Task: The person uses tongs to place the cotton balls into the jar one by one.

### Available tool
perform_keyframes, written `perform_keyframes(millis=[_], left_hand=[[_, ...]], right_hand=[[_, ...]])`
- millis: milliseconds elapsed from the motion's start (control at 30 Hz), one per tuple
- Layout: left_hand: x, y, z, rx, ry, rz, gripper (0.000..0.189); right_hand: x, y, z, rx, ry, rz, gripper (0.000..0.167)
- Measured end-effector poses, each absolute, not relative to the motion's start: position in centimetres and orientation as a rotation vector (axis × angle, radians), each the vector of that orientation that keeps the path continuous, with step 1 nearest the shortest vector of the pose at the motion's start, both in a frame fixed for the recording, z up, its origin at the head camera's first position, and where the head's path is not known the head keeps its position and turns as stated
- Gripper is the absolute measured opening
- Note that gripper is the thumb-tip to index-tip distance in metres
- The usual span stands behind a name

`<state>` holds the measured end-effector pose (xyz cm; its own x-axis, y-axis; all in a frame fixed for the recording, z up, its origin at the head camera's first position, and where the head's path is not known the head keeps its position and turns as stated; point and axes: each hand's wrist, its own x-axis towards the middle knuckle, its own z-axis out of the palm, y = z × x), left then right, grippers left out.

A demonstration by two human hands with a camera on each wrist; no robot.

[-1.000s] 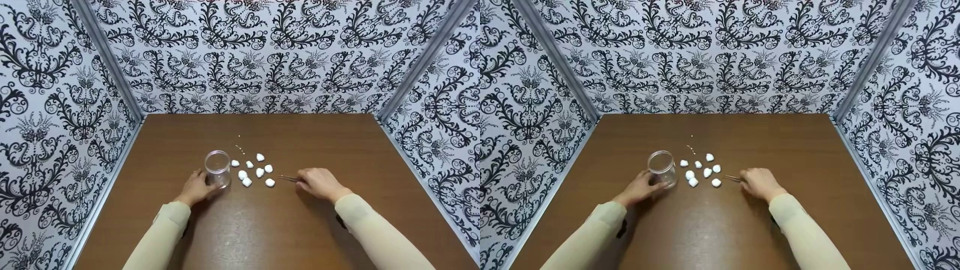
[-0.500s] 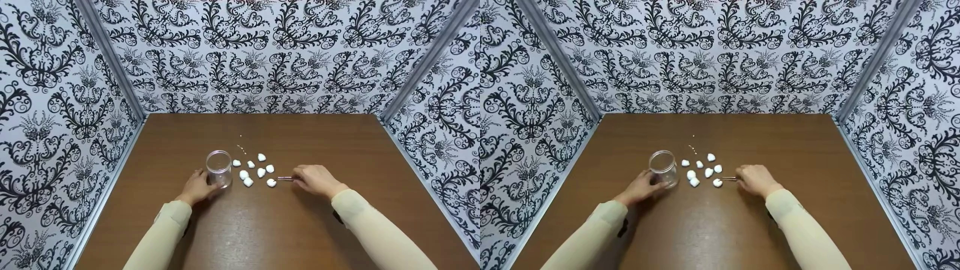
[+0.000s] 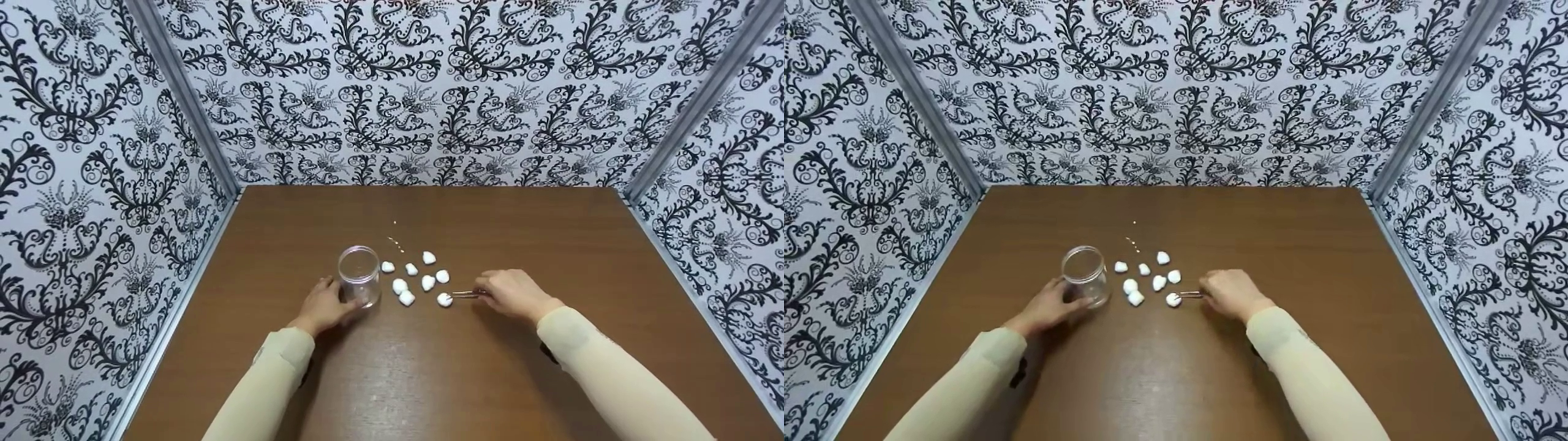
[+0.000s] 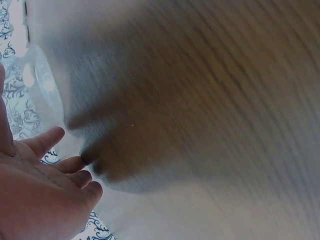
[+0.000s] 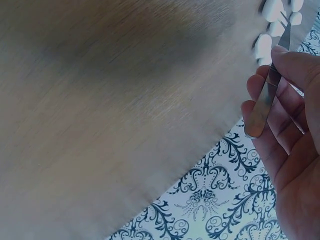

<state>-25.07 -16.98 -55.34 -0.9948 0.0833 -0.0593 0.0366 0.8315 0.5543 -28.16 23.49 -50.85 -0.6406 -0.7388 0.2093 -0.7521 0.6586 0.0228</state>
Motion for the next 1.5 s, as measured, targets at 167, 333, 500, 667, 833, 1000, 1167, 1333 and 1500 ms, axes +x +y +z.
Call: perform_keyframes(millis=[167,333,500,667,833,1000,1167,1333,1500], left_hand=[[-25.0,-16.9,-55.2,0.095,2.929,0.888,0.080],[-24.9,-17.0,-55.1,0.101,2.921,0.875,0.079],[-25.0,-17.0,-55.1,0.111,2.903,0.886,0.079],[-25.1,-17.0,-55.2,0.116,2.910,0.882,0.080],[-25.1,-17.0,-55.3,0.113,2.913,0.885,0.079],[-25.1,-17.0,-55.4,0.108,2.919,0.876,0.079],[-24.9,-17.0,-55.2,0.107,2.925,0.870,0.079],[-24.8,-16.9,-55.1,0.104,2.921,0.868,0.080],[-24.9,-16.9,-55.2,0.110,2.909,0.863,0.082]], right_hand=[[-28.4,23.4,-50.9,1.229,-2.693,0.065,0.008],[-28.5,23.2,-50.9,1.244,-2.718,0.058,0.009],[-28.5,23.1,-50.7,1.276,-2.715,0.071,0.010],[-28.6,23.0,-50.6,1.288,-2.706,0.072,0.009],[-28.7,22.7,-50.7,1.285,-2.692,0.074,0.010],[-28.8,22.3,-50.8,1.276,-2.683,0.057,0.011],[-28.9,22.1,-51.3,1.255,-2.636,0.027,0.012],[-28.9,22.2,-51.7,1.235,-2.569,0.009,0.012],[-28.9,22.2,-51.7,1.237,-2.525,0.013,0.010]])
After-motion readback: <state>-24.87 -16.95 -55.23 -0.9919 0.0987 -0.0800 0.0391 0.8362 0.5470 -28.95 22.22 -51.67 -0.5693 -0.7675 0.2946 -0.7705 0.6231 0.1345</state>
